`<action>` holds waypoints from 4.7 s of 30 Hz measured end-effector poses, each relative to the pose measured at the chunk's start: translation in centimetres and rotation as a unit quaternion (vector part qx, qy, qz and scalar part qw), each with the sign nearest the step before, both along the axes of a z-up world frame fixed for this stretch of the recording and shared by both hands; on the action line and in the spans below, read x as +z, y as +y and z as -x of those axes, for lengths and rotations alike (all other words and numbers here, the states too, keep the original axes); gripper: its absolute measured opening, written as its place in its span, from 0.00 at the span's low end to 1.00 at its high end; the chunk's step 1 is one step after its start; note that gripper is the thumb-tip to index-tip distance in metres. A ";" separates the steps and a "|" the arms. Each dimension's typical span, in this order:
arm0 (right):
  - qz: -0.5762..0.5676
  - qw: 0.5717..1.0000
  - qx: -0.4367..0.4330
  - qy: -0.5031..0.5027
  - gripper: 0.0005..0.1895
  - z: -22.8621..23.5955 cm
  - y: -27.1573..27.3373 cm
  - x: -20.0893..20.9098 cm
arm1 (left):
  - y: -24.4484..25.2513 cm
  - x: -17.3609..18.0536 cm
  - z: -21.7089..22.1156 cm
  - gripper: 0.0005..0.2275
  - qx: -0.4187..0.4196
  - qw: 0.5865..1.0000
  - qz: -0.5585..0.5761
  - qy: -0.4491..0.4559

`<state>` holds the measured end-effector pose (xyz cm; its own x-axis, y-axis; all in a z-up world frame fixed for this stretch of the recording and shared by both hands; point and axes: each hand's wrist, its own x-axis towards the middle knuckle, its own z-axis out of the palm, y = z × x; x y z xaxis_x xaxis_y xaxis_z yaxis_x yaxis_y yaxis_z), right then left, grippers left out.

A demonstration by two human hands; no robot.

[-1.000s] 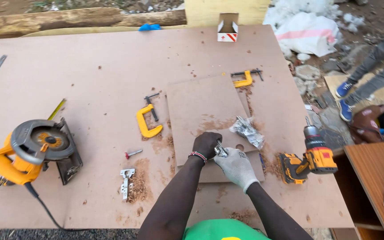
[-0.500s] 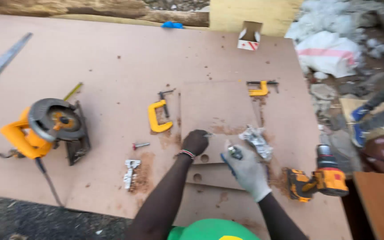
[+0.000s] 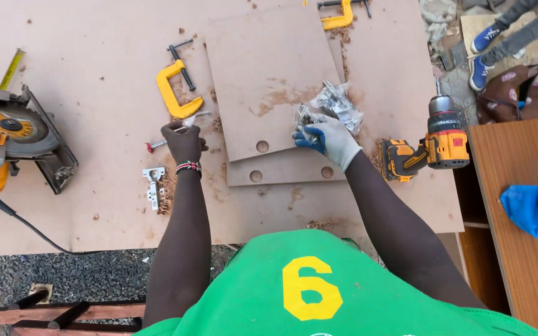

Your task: The person unpacks metal hinges and screws, positions them on pre-drilled holes in a wooden board, and uses a cordless drill to fasten them. They repeat the process for multiple hinges on the same board, then attach a second board to test the hinge alignment.

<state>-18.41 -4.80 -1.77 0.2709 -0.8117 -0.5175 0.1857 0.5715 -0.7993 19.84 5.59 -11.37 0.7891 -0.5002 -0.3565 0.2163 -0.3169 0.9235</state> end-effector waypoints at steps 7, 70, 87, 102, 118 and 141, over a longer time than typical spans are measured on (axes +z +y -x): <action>0.082 0.939 0.168 0.287 0.26 0.2 -0.9 5.7 | 0.0 0.1 4.2 0.36 0.010 0.991 -0.021 -0.133; 0.140 0.978 -0.088 0.127 0.26 10.3 11.0 5.9 | -17.3 9.6 20.1 0.19 -0.343 0.911 0.227 -0.023; 0.205 0.960 -0.019 0.192 0.18 6.7 5.5 3.5 | -14.7 8.6 12.0 0.16 -0.219 0.958 0.188 0.009; 0.194 0.978 -0.072 -0.024 0.10 -1.4 0.9 7.7 | -8.2 13.5 20.4 0.19 -0.334 0.927 0.173 0.005; 0.163 0.976 -0.048 -0.139 0.08 0.4 3.3 8.6 | -6.0 13.2 16.8 0.21 -0.409 0.889 0.185 -0.095; 0.126 0.985 0.007 -0.119 0.11 2.3 9.8 9.2 | -8.6 16.3 9.1 0.14 -0.284 0.938 0.198 -0.002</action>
<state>-20.73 4.96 7.44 0.3721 -0.9017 -0.2200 0.3777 0.3637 -0.8515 10.76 -3.06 4.98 0.3553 -0.9334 -0.0511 0.1120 -0.0117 0.9936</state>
